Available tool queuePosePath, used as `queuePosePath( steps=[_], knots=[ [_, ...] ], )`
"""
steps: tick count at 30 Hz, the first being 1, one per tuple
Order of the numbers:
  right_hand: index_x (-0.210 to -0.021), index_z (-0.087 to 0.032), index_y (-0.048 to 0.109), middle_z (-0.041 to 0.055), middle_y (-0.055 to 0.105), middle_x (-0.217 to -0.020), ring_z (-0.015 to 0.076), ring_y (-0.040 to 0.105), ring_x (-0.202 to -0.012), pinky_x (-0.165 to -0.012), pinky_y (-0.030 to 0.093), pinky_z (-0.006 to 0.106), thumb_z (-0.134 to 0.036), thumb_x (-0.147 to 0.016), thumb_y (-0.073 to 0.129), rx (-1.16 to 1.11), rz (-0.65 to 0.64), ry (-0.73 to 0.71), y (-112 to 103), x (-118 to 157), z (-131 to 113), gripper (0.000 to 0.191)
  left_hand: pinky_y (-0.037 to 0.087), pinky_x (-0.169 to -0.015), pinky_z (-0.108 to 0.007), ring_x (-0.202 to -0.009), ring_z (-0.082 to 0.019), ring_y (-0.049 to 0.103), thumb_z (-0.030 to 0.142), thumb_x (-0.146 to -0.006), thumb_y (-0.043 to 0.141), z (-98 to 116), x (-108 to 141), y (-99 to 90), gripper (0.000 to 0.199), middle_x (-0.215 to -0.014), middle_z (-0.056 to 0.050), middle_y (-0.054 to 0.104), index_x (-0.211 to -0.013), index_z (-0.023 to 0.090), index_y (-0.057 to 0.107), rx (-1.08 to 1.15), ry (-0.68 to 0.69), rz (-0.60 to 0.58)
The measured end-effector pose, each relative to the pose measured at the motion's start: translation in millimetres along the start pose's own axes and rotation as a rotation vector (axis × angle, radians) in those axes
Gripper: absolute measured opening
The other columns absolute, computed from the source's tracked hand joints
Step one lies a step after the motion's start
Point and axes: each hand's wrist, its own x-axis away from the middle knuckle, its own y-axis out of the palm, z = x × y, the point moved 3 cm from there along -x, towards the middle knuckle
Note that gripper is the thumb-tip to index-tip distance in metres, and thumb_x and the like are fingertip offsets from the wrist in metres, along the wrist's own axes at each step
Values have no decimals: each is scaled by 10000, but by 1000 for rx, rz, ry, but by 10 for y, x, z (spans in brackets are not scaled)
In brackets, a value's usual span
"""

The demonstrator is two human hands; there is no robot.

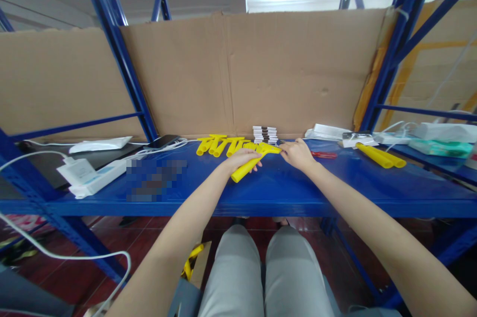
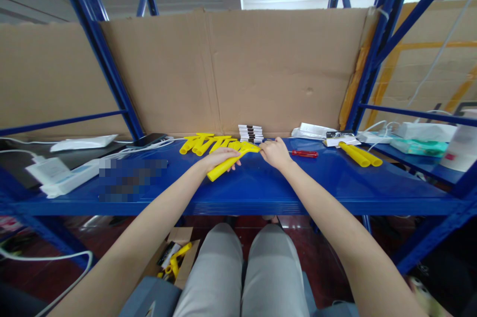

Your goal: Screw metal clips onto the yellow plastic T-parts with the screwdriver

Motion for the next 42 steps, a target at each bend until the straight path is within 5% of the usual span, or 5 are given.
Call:
queuePosePath(
  steps=[12,18,29,35,42],
  knots=[
    [-1000,-158,717,145,730,-1008,261,668,-962,-801,422,338,-301,-956,332,-2,-124,222,57,-40,225,412,393,-384,-173,-406,-73,507,217,-890,529,56,10,-93,142,-565,-5,612,-809,126,602,200,-127,386],
    [-971,-201,741,123,735,-1000,260,668,-972,-789,466,330,-315,-912,428,-86,-200,318,221,-319,444,338,385,-387,-195,-396,-87,493,218,-907,473,-30,-47,-95,159,-559,7,586,-900,128,603,280,-207,423],
    [-1013,-138,735,135,722,-1053,249,667,-990,-775,471,267,-297,-880,518,-473,-116,566,504,-1065,659,301,392,-409,-212,-407,-96,494,200,-884,481,-52,-21,-82,133,-558,7,580,-855,137,594,346,-222,468],
    [-965,-85,730,210,703,-1060,282,663,-1004,-804,480,307,-396,-916,471,-570,-112,646,691,-1258,666,408,389,-421,-206,-405,-87,487,196,-889,475,-26,-1,-63,171,-551,8,573,-751,151,566,370,-243,445],
    [-1003,-127,706,194,704,-1029,294,634,-1050,-860,471,393,-532,-888,459,-584,-132,750,852,-1377,635,488,424,-427,-224,-426,-101,520,229,-877,498,-134,-67,-103,158,-609,-20,626,-813,137,610,351,-219,460]
  ],
)
